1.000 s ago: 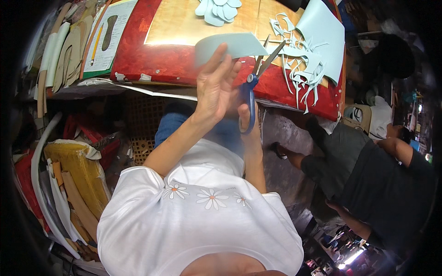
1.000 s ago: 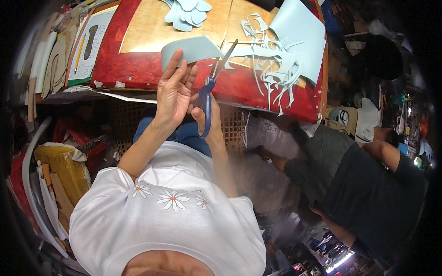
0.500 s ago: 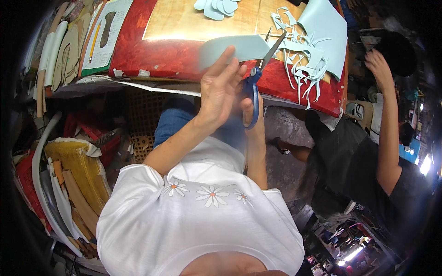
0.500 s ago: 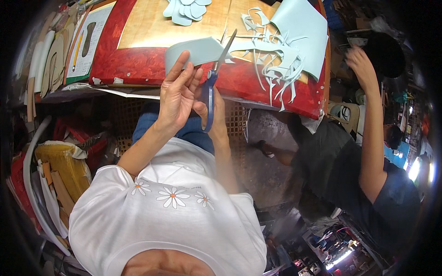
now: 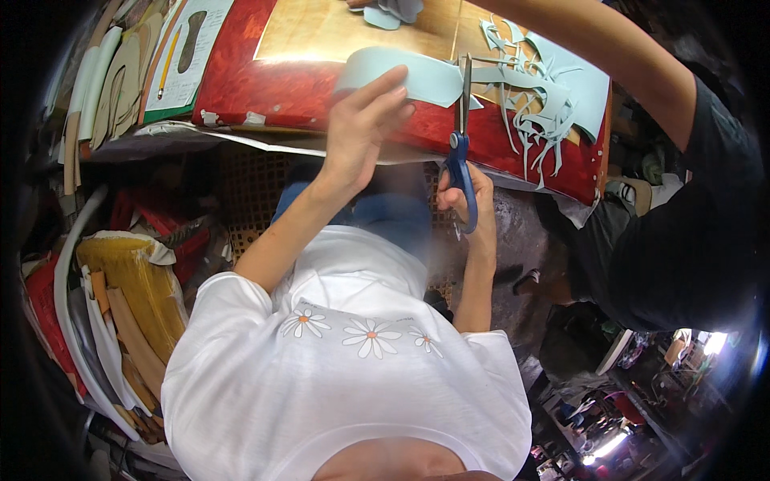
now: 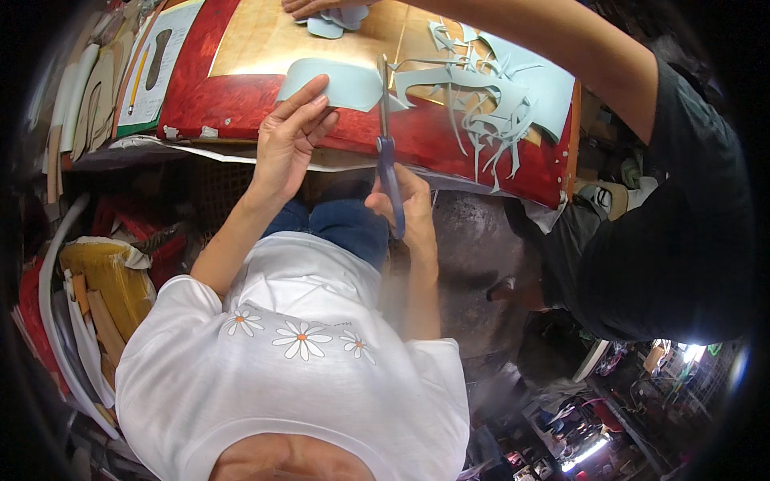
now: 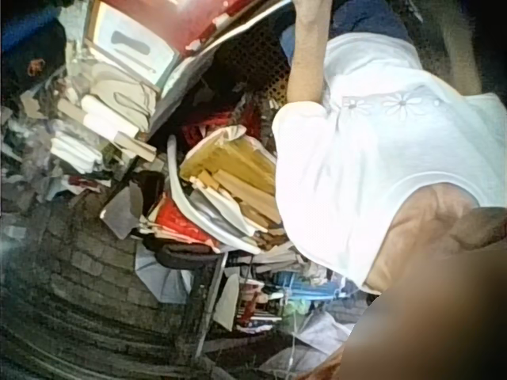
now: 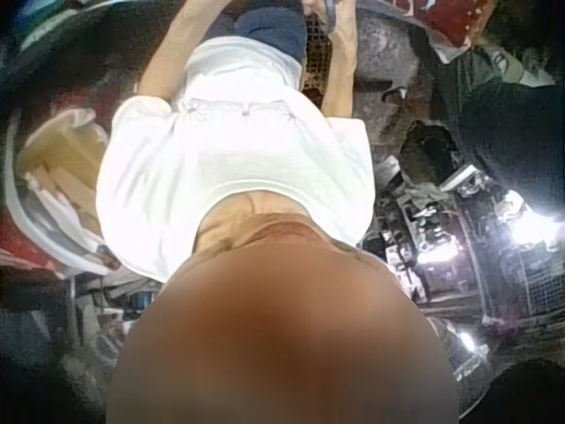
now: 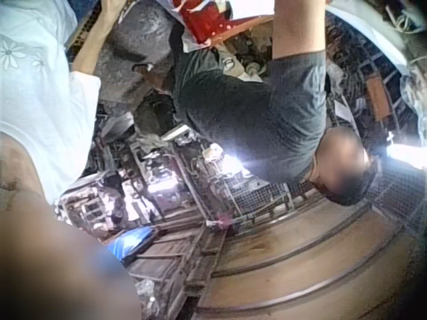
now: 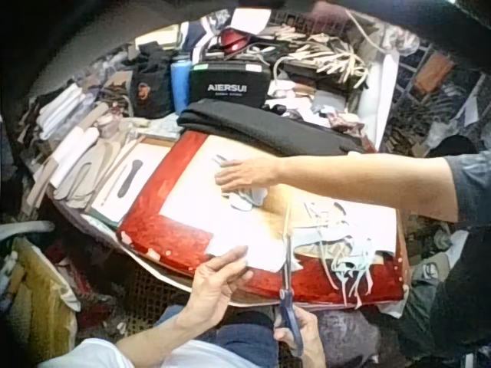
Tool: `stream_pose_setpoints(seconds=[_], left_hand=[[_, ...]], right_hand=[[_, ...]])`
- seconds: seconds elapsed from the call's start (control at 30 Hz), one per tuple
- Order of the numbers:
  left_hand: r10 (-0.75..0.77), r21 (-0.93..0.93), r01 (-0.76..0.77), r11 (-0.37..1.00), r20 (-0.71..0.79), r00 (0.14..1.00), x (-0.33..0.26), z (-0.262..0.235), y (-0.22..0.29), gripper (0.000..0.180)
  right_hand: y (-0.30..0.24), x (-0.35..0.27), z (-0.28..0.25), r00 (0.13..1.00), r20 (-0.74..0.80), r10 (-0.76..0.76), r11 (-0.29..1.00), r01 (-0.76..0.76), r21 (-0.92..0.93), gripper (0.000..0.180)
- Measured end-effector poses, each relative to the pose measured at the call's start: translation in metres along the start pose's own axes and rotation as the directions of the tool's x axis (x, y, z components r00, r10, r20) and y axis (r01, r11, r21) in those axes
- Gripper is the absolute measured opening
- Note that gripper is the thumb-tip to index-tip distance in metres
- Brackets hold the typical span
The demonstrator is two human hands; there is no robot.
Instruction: The person cuts light-blue foam sheets into shapes using scissors. They repeatedly trim edges and curves, then gather the cut pieces and scraps and place them into a nearby bin.
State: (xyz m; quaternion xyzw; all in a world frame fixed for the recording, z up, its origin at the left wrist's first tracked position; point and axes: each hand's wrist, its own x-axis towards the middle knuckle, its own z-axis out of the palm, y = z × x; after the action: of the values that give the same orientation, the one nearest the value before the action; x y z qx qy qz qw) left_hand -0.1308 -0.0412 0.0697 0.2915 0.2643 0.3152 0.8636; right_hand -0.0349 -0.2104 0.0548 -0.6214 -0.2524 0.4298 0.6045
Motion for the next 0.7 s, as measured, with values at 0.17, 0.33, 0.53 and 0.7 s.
stream_pose_setpoints(seconds=[0.17,0.33,0.53,0.7], left_hand=[[-0.001,0.176,-0.008,0.984,0.055,0.999,0.009,-0.012,0.015,0.029],[0.042,0.378,-0.108,0.919,0.179,0.983,0.018,-0.022,0.027,0.027],[0.069,0.498,-0.209,0.842,0.285,0.956,0.033,-0.028,0.045,0.024],[0.128,0.495,-0.249,0.832,0.265,0.956,0.031,-0.023,0.042,0.023]], right_hand=[[-0.008,-0.006,-0.017,0.994,0.066,0.088,0.996,-0.087,-0.021,0.042],[-0.017,-0.011,-0.033,0.987,0.083,0.138,0.976,-0.120,-0.183,0.041],[-0.017,-0.014,-0.045,0.980,0.101,0.172,0.942,-0.134,-0.307,0.057],[-0.007,-0.015,-0.033,0.976,0.134,0.172,0.982,-0.158,-0.105,0.055]])
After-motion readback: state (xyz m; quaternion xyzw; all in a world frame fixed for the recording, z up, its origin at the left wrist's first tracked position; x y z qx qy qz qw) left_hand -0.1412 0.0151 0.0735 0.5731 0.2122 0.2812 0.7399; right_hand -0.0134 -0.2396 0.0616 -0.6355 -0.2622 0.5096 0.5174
